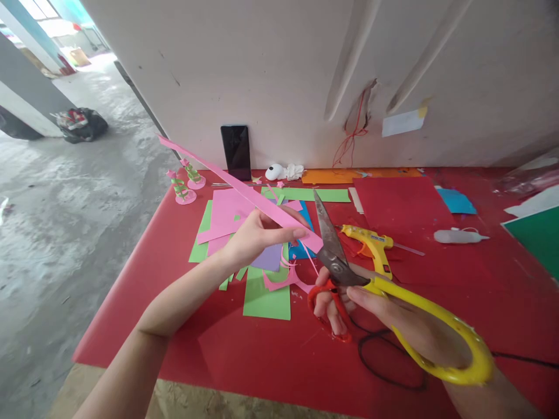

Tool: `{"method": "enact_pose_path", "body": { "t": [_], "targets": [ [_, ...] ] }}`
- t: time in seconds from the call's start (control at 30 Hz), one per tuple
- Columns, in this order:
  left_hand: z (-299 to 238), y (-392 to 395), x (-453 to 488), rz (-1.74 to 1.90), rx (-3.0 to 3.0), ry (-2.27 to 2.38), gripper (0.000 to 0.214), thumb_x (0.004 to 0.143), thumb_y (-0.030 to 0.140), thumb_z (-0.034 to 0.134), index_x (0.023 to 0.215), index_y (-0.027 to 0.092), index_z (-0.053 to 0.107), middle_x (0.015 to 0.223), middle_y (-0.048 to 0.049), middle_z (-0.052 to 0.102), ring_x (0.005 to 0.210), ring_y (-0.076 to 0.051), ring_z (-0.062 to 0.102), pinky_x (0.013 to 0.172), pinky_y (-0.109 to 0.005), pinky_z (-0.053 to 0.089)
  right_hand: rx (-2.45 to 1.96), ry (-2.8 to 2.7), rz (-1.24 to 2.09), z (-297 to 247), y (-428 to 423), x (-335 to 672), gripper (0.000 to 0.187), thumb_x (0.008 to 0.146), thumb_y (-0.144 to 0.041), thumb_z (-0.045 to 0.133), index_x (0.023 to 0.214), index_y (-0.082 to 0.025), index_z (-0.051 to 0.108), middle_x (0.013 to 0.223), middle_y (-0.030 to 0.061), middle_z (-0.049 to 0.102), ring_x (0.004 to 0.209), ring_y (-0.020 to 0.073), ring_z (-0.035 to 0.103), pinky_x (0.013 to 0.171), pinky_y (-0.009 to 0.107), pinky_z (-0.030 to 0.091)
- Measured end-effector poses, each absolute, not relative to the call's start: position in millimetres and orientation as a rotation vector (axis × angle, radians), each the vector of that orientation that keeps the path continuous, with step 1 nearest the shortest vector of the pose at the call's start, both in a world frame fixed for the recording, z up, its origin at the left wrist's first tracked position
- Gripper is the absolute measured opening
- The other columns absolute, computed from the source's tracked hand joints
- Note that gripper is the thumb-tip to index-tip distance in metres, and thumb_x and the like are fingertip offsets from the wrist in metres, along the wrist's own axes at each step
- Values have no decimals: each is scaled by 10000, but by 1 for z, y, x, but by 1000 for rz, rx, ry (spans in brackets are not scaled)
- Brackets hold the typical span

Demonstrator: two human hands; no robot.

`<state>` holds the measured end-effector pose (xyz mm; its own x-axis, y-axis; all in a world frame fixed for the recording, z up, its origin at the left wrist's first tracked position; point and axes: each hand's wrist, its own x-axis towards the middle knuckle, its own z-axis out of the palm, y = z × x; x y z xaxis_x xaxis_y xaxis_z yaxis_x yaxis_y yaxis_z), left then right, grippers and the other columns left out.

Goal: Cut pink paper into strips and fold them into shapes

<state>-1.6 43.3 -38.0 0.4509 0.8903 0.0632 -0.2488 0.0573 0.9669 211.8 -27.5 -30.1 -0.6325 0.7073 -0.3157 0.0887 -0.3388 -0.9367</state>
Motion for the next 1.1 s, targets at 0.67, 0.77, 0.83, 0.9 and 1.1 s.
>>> {"method": "enact_pose_path", "body": {
  "t": [0.67, 0.77, 0.83, 0.9, 1.1],
  "targets": [
    [-31, 46, -11, 872, 1263, 613, 165, 696, 307, 804, 721, 154, 748, 683, -12, 735, 598, -95, 665, 577, -191, 550, -932, -1386, 2095, -24, -32, 217, 320, 929, -496, 482, 991, -189, 550, 787, 32, 574, 589, 116, 510, 553, 266, 436],
    [-31, 46, -12, 866, 1269, 583, 128, 730, 288, 783, 741, 162, 758, 695, -16, 750, 634, -102, 688, 612, -190, 565, -926, -1435, 2059, -28, -33, 217, 312, 952, -474, 445, 948, -180, 550, 743, 21, 552, 527, 97, 479, 513, 253, 398],
    [-32, 47, -13, 858, 1272, 559, 94, 749, 267, 770, 750, 173, 763, 706, -13, 759, 645, -96, 697, 618, -175, 567, -924, -1460, 2035, -29, -33, 217, 315, 958, -477, 427, 963, -184, 545, 726, 12, 544, 511, 93, 467, 507, 251, 391],
    [-32, 47, -15, 847, 1273, 548, 77, 755, 257, 766, 755, 181, 766, 711, -7, 762, 653, -90, 701, 622, -162, 569, -925, -1474, 2015, -29, -34, 217, 327, 954, -494, 427, 969, -188, 539, 701, 1, 525, 511, 94, 455, 501, 248, 390],
    [-30, 47, -16, 838, 1293, 564, 85, 737, 269, 781, 747, 185, 768, 702, 4, 758, 639, -77, 686, 617, -148, 567, -1033, -1577, 1898, -22, -39, 217, 365, 951, -511, 433, 830, -181, 532, 585, -26, 457, 472, 80, 413, 466, 231, 360]
  ]
}}
